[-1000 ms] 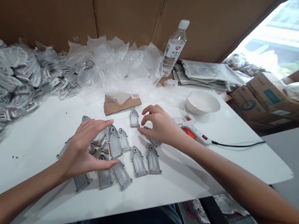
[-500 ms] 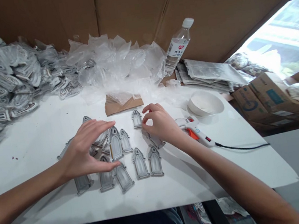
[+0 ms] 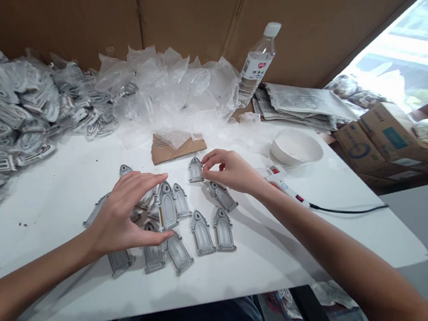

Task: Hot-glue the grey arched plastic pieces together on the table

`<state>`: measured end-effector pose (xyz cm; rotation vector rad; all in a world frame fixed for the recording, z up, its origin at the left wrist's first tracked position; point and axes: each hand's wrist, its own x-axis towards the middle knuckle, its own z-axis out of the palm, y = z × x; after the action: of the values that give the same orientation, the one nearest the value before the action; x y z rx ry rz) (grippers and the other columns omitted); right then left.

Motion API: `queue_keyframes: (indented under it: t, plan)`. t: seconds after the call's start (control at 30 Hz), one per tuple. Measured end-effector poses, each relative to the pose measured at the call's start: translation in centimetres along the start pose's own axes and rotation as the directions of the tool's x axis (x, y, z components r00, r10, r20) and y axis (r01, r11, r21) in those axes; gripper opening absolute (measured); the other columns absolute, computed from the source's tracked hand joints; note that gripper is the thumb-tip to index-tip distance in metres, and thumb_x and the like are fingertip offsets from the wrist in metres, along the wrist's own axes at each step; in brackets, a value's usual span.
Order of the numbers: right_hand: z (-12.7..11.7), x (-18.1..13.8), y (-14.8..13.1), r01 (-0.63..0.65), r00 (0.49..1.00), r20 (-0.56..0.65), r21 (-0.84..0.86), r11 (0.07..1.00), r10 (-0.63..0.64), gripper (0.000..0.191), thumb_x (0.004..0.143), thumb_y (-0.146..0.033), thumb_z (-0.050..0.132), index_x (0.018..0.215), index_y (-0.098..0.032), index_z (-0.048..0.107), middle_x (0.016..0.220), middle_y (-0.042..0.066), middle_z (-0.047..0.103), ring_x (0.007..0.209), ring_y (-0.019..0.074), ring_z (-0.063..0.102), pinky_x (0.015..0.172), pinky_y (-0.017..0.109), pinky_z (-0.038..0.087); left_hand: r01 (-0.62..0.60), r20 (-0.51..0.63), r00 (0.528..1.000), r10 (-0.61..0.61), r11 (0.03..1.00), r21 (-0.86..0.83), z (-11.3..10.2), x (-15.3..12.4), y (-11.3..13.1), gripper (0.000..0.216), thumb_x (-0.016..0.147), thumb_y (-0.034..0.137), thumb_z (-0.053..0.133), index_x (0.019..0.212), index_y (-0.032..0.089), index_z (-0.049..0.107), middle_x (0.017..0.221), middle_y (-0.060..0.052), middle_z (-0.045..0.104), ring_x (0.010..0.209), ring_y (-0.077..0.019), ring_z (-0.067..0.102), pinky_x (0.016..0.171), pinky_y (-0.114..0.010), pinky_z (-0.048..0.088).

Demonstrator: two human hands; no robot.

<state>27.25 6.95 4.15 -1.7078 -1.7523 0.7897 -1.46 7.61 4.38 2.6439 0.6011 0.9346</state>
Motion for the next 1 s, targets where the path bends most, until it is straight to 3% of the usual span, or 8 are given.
queue_keyframes:
  t: [0.47,0.73,1.0]
  plan:
    - [0.13,-0.03,-0.15,-0.027,1.000,0.009,0.280,0.960,0.025,0.019,0.071,-0.035,0.068,0.070,-0.016,0.066,0.096,0.007,0.069,0.075,0.0122,0.060,0.069,0.027,0.049,-0.006,0.001,1.000,0.006,1.000,-0.011,0.03,0.11,0.05,0.077,0.077,0.042,0.081,0.142,0.019,0.045,0.128,-0.015,0.065,0.119,-0.0322,0.062,0.104,-0.047,0.047]
    - [0.06,-0.32,-0.26,-0.133,0.989,0.106,0.332,0.934,0.103,0.021,0.075,-0.037,0.068,0.078,-0.016,0.065,0.097,0.007,0.070,0.078,0.0147,0.065,0.065,0.027,0.052,-0.004,0.003,1.000,0.004,1.000,-0.011,-0.25,0.12,0.15,0.077,0.078,0.043,0.080,0.142,0.021,0.045,0.126,-0.015,0.066,0.117,-0.0311,0.062,0.101,-0.046,0.049]
    - [0.01,-0.37,0.04,-0.142,0.988,0.106,0.321,0.936,0.113,0.020,0.078,-0.036,0.069,0.079,-0.016,0.064,0.092,0.005,0.070,0.077,0.0123,0.064,0.068,0.026,0.051,-0.012,0.010,1.000,0.012,1.000,-0.005,-0.28,0.19,0.23,0.076,0.078,0.042,0.080,0.142,0.020,0.045,0.127,-0.016,0.065,0.117,-0.0320,0.062,0.100,-0.046,0.050]
